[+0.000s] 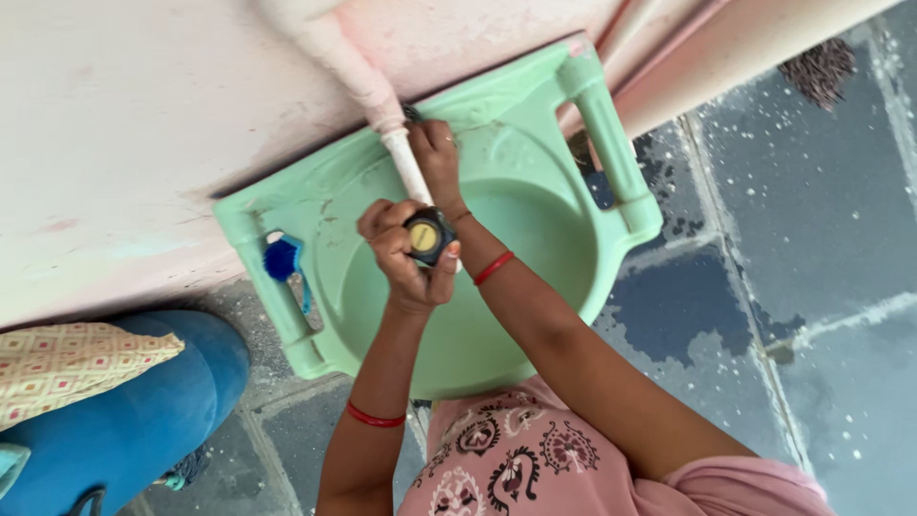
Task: The person scrubs the inside of a light green wall-mounted sink using a small brush. They focus on the basin and the area around the drain, using repetitive scrubbing motions.
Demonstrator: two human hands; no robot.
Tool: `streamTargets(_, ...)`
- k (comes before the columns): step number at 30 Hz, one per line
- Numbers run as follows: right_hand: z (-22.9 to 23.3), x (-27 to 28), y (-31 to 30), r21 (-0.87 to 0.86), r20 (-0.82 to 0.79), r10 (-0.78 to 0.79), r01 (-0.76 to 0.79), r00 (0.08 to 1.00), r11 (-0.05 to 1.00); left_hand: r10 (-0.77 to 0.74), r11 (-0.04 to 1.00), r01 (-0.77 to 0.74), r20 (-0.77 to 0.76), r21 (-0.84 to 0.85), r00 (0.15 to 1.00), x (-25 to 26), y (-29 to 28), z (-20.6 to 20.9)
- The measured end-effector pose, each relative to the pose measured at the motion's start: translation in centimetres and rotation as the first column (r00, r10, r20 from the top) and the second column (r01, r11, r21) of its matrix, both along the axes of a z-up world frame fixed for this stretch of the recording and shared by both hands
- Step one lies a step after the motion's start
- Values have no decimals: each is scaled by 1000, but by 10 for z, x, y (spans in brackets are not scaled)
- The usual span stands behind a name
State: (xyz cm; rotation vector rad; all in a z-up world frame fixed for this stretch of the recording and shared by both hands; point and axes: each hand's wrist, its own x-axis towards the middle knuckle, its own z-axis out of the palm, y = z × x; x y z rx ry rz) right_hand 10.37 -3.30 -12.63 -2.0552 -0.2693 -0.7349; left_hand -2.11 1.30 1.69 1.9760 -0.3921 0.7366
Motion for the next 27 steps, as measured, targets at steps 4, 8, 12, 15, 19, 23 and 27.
streamTargets(4, 2, -1, -25, -47, -51, -72, 69, 996, 997, 5, 997, -6, 7, 76, 1000, -1, 8, 5)
streamTargets(8, -4, 15, -35, 46, -163, -266, 277, 950, 960, -7, 1000, 6, 30, 30, 1000, 2, 3, 4)
streamTargets(12, -5, 10, -5, -64, -77, -22, 17, 997, 998, 7, 999, -5, 78, -32, 997, 9, -3, -6)
streamTargets(15, 1, 2, -15, -80, 62, 69, -64, 996, 995, 15, 1000, -17, 70, 19, 997, 5, 4, -3)
streamTargets(19, -10, 23, -75, -121, -34, -100, 95, 994, 988, 36, 994, -40, 39, 101, 999, 6, 6, 3)
streamTargets(23, -11, 23, -133, -89, -222, -103, 85, 970, 992, 44, 994, -56, 133, 93, 990, 12, 5, -1)
streamTargets(27, -1, -25, -125, -246, -193, 197, -242, 961, 939, 33, 999, -34, 206, 2, 978, 16, -1, -8)
